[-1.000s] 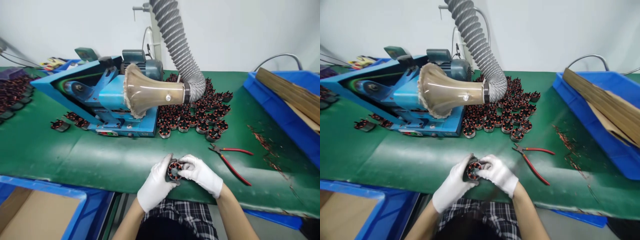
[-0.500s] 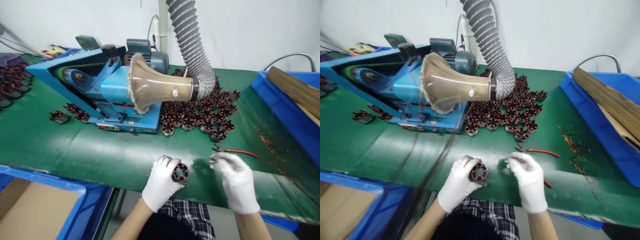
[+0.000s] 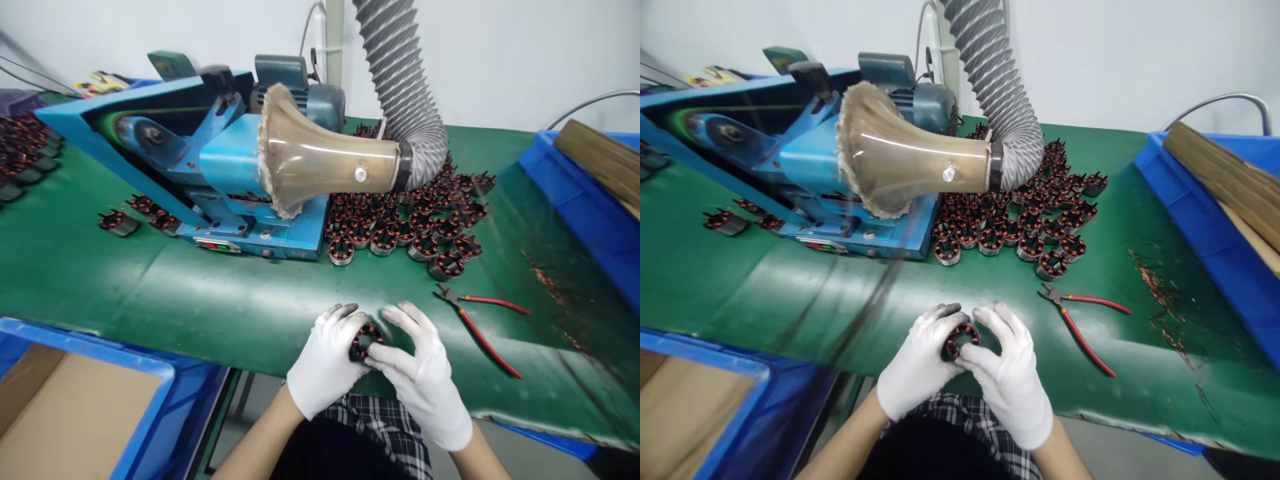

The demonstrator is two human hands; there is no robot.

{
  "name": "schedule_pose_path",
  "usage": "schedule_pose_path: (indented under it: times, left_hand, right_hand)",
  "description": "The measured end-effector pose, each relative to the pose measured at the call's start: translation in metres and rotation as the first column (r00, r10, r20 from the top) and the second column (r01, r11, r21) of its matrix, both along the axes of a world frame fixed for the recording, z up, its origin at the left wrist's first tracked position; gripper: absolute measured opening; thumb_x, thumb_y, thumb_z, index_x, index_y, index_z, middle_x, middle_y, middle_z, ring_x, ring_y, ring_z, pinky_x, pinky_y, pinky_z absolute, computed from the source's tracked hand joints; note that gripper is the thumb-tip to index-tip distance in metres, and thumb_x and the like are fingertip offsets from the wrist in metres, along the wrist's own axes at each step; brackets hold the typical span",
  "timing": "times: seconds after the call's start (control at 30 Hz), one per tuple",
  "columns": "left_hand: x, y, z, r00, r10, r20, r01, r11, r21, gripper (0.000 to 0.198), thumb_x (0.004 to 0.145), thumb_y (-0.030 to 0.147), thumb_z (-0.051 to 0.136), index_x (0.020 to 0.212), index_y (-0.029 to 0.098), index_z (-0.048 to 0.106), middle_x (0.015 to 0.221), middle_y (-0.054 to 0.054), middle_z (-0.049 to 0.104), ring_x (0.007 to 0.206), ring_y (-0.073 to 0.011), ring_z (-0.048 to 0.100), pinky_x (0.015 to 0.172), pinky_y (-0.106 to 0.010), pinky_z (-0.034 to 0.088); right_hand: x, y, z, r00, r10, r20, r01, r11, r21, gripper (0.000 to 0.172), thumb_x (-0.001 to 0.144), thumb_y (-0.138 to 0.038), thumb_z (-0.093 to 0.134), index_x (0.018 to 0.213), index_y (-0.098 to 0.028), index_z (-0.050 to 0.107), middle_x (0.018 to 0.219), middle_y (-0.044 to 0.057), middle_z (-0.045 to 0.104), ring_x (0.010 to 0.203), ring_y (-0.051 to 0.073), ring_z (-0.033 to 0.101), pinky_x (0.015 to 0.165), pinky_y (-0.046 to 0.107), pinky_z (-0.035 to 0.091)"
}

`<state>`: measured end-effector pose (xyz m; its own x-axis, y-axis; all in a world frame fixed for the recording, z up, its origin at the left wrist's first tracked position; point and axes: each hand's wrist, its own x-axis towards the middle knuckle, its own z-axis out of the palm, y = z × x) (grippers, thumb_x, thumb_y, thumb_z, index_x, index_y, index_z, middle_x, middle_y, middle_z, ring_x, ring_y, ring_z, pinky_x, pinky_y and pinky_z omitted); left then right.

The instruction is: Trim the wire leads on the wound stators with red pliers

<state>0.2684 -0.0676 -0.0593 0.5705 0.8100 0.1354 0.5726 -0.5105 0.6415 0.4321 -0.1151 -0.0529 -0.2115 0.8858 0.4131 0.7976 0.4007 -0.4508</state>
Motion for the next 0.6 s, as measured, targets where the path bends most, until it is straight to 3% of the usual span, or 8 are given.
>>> schedule_pose_path:
  times: [0.13, 0.27, 0.4, 0.5, 0.6]
  left_hand:
    - [0.0, -0.004, 0.0, 0.996, 0.087, 0.023, -0.088, 0.995, 0.048, 0.039, 0.066, 0.016, 0.063, 0.102, 0.019, 0.048, 0.101, -0.008, 0.058, 0.108, -0.0256, 0.048, 0.094, -0.044, 0.035]
    - [0.0, -0.003, 0.0, 0.996, 0.083, 0.019, -0.083, 0.997, 0.004, 0.049, 0.061, 0.026, 0.072, 0.102, 0.019, 0.047, 0.104, -0.008, 0.057, 0.111, -0.0262, 0.045, 0.1, -0.046, 0.031]
    - [-0.002, 0.0, 0.001, 0.997, 0.072, 0.009, -0.072, 0.996, -0.058, 0.052, 0.057, 0.027, 0.076, 0.101, 0.021, 0.048, 0.104, -0.006, 0.057, 0.113, -0.0264, 0.045, 0.102, -0.047, 0.029]
    - [-0.004, 0.001, 0.001, 0.999, 0.046, 0.021, -0.045, 0.998, -0.053, 0.06, 0.057, 0.026, 0.076, 0.108, 0.021, 0.045, 0.109, -0.007, 0.056, 0.114, -0.0266, 0.045, 0.102, -0.048, 0.028]
    - [-0.005, 0.001, -0.001, 1.0, 0.013, 0.022, -0.011, 0.998, -0.059, 0.081, 0.057, 0.027, 0.076, 0.125, 0.021, 0.03, 0.12, -0.01, 0.05, 0.115, -0.0279, 0.044, 0.1, -0.048, 0.033]
  right_hand:
    - [-0.004, -0.014, 0.008, 0.989, -0.048, 0.143, 0.031, 0.992, 0.12, 0.019, 0.078, -0.007, 0.055, 0.086, -0.023, 0.061, 0.112, 0.006, 0.047, 0.114, 0.031, 0.035, 0.089, 0.049, 0.038]
    - [0.002, -0.013, -0.005, 0.985, -0.144, 0.092, 0.138, 0.988, 0.068, 0.013, 0.078, -0.01, 0.056, 0.082, -0.021, 0.061, 0.111, 0.008, 0.048, 0.116, 0.032, 0.035, 0.089, 0.05, 0.039]
    - [0.022, -0.002, -0.013, 0.988, -0.15, 0.045, 0.151, 0.988, -0.014, 0.011, 0.081, -0.018, 0.055, 0.073, -0.022, 0.062, 0.107, 0.007, 0.053, 0.114, 0.03, 0.041, 0.089, 0.051, 0.04]
    - [0.034, 0.005, 0.002, 0.976, -0.207, -0.06, 0.2, 0.975, -0.1, 0.012, 0.082, -0.023, 0.055, 0.072, -0.023, 0.061, 0.104, 0.005, 0.056, 0.097, 0.024, 0.054, 0.084, 0.042, 0.046]
    - [0.03, 0.011, 0.022, 0.991, -0.092, -0.094, 0.073, 0.98, -0.184, 0.017, 0.086, -0.021, 0.048, 0.096, -0.027, 0.06, 0.114, 0.004, 0.055, 0.095, 0.019, 0.057, 0.08, 0.032, 0.048]
